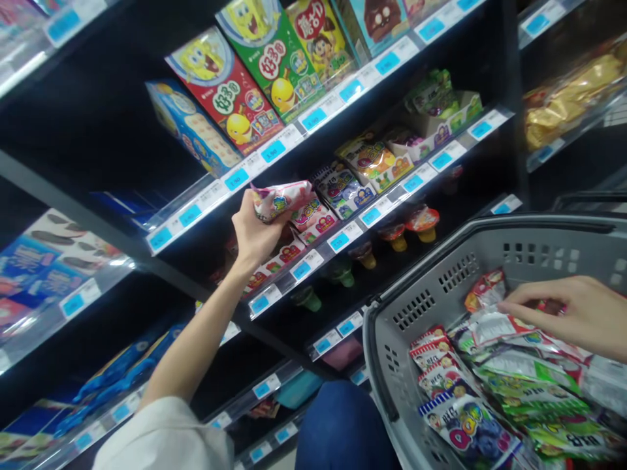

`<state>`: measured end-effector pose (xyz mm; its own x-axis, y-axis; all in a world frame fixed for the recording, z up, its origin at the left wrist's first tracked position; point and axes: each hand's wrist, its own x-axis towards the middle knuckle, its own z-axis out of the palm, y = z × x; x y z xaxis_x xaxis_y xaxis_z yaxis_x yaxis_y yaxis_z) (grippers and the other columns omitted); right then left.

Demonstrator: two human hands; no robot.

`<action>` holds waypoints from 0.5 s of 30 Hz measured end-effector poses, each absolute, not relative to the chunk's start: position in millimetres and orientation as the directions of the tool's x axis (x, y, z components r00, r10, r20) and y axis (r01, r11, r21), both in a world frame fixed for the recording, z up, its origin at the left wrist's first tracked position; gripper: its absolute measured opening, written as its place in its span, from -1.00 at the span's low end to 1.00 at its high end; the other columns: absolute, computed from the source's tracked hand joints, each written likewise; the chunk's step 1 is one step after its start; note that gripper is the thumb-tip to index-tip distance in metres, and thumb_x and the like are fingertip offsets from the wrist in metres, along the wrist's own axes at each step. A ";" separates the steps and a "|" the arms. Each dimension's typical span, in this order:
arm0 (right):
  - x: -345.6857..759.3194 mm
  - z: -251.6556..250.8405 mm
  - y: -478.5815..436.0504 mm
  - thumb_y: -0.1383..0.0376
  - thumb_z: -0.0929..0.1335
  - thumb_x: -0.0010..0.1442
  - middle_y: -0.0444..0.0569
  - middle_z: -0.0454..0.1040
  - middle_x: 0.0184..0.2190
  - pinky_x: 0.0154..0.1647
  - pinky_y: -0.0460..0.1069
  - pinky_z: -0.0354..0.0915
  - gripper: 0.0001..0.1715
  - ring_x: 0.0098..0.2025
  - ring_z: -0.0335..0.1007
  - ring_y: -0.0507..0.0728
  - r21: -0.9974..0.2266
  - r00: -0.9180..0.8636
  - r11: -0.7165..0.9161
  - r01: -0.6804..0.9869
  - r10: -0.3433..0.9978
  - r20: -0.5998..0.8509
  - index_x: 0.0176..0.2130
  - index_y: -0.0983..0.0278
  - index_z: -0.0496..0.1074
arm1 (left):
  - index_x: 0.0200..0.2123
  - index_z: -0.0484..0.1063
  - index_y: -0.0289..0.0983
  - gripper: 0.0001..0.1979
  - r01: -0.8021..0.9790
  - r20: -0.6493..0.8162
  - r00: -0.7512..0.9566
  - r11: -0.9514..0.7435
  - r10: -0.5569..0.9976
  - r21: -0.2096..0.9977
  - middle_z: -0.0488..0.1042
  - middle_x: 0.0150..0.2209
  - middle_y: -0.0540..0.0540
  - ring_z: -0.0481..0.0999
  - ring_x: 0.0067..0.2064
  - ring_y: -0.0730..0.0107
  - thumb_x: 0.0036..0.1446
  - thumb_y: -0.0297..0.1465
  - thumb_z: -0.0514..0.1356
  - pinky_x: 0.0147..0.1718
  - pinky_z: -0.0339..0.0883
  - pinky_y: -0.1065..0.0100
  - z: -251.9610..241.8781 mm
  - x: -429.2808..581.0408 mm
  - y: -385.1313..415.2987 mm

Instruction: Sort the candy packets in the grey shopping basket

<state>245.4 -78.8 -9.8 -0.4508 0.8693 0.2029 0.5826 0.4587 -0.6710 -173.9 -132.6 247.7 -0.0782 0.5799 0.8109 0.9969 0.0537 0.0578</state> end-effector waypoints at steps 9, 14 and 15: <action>242.2 7.6 -86.5 -0.23 0.24 0.06 -0.02 0.60 -0.42 -0.36 0.10 0.34 -0.37 -0.37 0.51 0.26 -0.711 -0.505 0.384 0.589 0.862 0.048 -0.40 0.15 0.63 | 0.25 0.30 -0.30 -0.07 0.996 0.422 -0.028 0.061 0.906 -0.064 0.50 0.13 -0.24 0.49 0.16 -0.11 -0.17 -0.09 0.48 0.20 0.33 0.09 271.6 -197.0 -88.1; 245.9 1.5 -84.8 -0.22 0.23 0.14 -0.05 0.61 -0.41 -0.30 0.11 0.34 -0.37 -0.35 0.52 0.26 -0.704 -0.539 0.414 0.577 0.841 0.053 -0.39 0.15 0.63 | 0.28 0.27 -0.34 0.06 0.988 0.301 0.012 0.035 0.954 -0.149 0.36 0.29 -0.32 0.32 0.33 -0.15 -0.25 0.00 0.50 0.32 0.18 0.16 278.6 -195.2 -70.4; 246.7 0.1 -84.2 -0.21 0.23 0.15 -0.06 0.61 -0.39 -0.28 0.11 0.34 -0.38 -0.33 0.53 0.26 -0.703 -0.544 0.419 0.575 0.837 0.054 -0.38 0.15 0.64 | 0.29 0.26 -0.36 0.08 0.986 0.309 0.012 0.041 0.951 -0.164 0.35 0.28 -0.34 0.32 0.32 -0.16 -0.26 -0.03 0.51 0.31 0.18 0.16 278.9 -192.9 -69.6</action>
